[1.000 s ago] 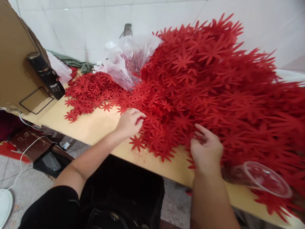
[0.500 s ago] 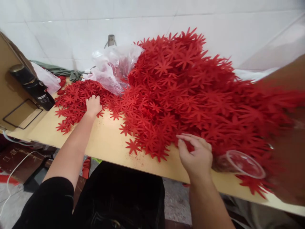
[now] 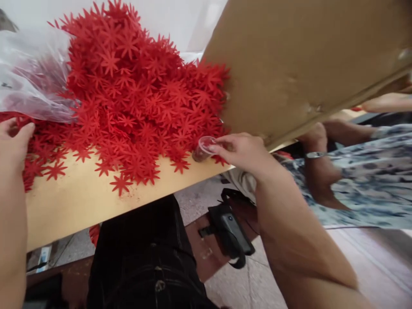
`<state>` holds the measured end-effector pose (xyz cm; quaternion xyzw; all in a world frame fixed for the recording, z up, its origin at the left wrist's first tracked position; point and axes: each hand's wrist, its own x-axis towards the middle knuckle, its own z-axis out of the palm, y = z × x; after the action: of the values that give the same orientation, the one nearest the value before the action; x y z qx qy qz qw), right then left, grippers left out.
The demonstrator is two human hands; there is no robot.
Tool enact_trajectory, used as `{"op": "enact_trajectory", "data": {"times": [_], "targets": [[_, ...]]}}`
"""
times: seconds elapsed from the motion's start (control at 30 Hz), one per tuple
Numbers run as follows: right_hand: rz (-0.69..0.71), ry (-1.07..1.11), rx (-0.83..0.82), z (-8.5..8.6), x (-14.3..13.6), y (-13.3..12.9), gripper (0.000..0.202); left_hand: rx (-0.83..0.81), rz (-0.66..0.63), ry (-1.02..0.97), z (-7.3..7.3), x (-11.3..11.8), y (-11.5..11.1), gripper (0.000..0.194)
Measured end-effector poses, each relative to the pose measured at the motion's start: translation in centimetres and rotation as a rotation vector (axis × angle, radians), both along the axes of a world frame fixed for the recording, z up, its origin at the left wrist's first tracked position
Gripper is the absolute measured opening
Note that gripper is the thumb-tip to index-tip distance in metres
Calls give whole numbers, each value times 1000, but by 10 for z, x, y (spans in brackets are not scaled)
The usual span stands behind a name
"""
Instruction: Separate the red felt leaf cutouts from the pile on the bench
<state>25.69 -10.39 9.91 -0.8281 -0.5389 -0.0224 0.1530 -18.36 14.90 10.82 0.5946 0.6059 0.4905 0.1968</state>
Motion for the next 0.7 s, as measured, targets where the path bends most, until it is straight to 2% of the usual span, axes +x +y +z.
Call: {"op": "enact_trajectory", "data": {"times": [0.07,0.1,0.23,0.3,0.4,0.5,0.6,0.7], "targets": [[46,-57,-140,-5,3,6,29,15,-112,-206,3,16,-12,21],[68,-87,-186,-9,3,9,28,5,-170,-314,3,24,-18,17],[123,-203,-239,-26,2,21,39,-124,-270,-573,1,54,-42,20],[123,-249,-206,-31,-1,25,44,-161,-302,-623,-3,64,-51,16],[118,-269,-140,-33,-7,26,34,-186,-363,-637,-11,71,-61,7],[112,-254,-128,-29,-11,25,24,-205,-396,-657,-17,74,-68,8],[104,-256,-182,-23,-8,23,27,-237,-418,-680,-18,76,-76,11],[109,-237,-207,-16,-4,20,29,-335,-419,-773,-18,78,-86,15]]}}
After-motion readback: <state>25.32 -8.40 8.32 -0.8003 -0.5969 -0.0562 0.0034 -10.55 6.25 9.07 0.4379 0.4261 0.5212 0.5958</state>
